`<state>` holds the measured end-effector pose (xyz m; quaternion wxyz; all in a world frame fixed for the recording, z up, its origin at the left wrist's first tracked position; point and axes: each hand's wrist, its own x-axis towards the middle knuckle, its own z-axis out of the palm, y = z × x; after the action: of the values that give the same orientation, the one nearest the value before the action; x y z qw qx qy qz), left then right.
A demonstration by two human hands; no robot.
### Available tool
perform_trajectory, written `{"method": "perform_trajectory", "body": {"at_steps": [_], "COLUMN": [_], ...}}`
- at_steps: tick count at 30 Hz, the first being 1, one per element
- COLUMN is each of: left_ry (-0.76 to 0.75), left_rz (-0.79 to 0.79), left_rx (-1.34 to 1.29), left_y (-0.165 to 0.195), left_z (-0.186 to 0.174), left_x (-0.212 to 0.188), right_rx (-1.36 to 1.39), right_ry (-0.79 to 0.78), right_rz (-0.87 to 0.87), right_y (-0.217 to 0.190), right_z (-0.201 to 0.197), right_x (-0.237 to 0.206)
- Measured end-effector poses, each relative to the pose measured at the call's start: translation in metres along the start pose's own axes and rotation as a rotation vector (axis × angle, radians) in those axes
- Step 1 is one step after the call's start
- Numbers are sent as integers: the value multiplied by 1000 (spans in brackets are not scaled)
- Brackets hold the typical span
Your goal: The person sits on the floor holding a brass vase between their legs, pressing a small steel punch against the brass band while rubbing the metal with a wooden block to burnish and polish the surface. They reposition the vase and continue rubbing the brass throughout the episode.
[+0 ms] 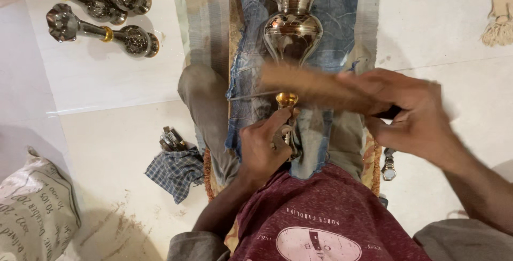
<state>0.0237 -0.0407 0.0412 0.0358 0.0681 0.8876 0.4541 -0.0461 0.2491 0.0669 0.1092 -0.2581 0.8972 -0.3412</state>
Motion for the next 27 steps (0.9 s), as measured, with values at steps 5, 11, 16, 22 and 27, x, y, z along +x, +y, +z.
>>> {"method": "perform_trajectory", "body": {"at_steps": [5, 11, 16, 22, 27], "left_ry": [-99, -237, -384, -549, -739], "left_rz": [34, 143, 198, 382, 511], "left_rx": [67, 90, 71, 45, 36], "left_y": [-5, -3, 3, 0, -6], "left_z": [1, -9, -18, -20, -24], "left_x": [6, 16, 30, 50, 64], "right_rx": [279, 411, 789, 723, 422], "right_ry": [53, 111, 308, 576, 686], "right_rz": [101, 125, 124, 214, 485], "right_y": [-6, 9, 35, 16, -27], "right_z": [14, 39, 81, 129, 164], "right_x": [-18, -52, -96, -138, -165]}}
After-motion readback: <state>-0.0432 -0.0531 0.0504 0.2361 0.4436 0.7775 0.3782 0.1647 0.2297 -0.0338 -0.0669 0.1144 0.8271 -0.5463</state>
